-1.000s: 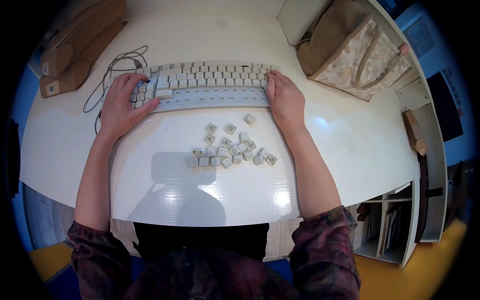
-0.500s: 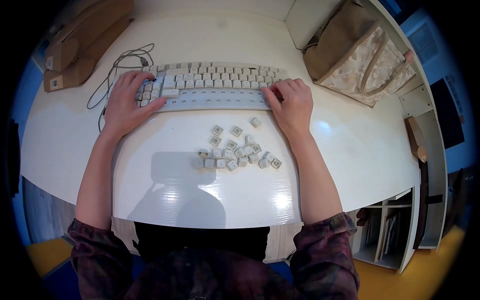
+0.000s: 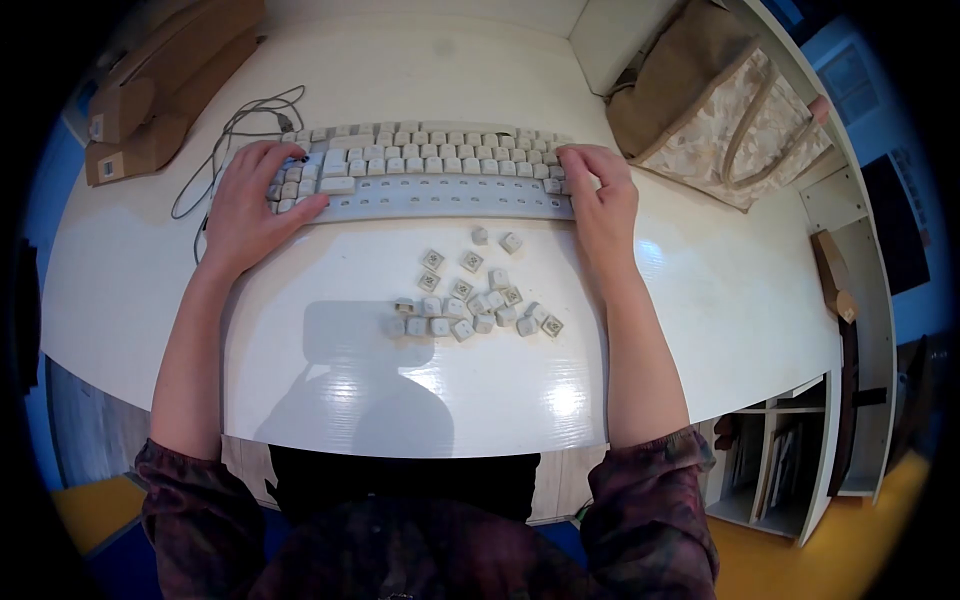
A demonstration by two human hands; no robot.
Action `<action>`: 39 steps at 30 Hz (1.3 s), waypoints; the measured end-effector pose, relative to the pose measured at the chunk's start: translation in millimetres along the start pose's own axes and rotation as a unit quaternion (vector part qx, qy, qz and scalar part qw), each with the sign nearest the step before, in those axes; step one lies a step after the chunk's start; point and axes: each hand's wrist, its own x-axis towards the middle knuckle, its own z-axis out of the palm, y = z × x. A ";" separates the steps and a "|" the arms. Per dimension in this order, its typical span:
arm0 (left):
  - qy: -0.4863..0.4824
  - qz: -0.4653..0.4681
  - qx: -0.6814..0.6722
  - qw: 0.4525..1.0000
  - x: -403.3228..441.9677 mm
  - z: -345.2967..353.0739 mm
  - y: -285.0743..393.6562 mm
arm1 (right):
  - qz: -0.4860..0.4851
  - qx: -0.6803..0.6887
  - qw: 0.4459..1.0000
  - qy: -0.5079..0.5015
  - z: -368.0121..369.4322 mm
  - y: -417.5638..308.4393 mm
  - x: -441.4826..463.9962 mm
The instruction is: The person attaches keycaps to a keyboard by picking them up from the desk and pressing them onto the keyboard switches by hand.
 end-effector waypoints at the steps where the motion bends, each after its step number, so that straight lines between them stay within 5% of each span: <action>1: -0.006 -0.003 -0.005 1.000 0.7 -2.2 1.4 | 0.039 0.028 0.999 0.001 -1.4 9.9 2.2; 3: -0.012 -0.007 -0.009 1.000 0.9 -4.0 2.3 | 0.165 0.051 0.984 -0.052 -3.6 18.2 3.7; 6: -0.011 -0.008 -0.008 1.000 0.5 -3.6 2.2 | 0.024 -0.136 0.988 -0.074 1.5 14.6 -2.9; 10: -0.008 -0.007 -0.006 1.000 0.4 -2.2 0.5 | 0.053 -0.083 0.990 -0.097 -1.5 10.4 -2.0; 16: -0.015 -0.013 -0.010 1.000 0.6 -4.1 2.4 | 0.034 -0.176 0.978 -0.110 1.9 3.3 -4.8; 25: -0.009 -0.009 -0.013 1.000 -0.2 -5.1 1.1 | -0.102 -0.299 0.947 -0.062 9.6 11.4 -6.1; 28: -0.015 -0.011 -0.010 1.000 0.1 -5.8 1.1 | 0.029 -0.264 0.962 -0.064 -1.4 6.6 4.3; 34: -0.013 -0.014 -0.009 1.000 -0.4 -5.9 1.0 | -0.095 -0.188 0.977 0.025 4.3 14.9 0.0; 37: -0.005 -0.006 -0.003 1.000 -0.9 -4.8 -1.1 | -0.142 -0.277 0.949 0.039 0.5 -7.1 -1.5; 39: -0.001 -0.003 -0.002 1.000 -1.6 -4.3 -2.3 | -0.063 -0.262 0.963 -0.019 -1.8 -14.7 -1.8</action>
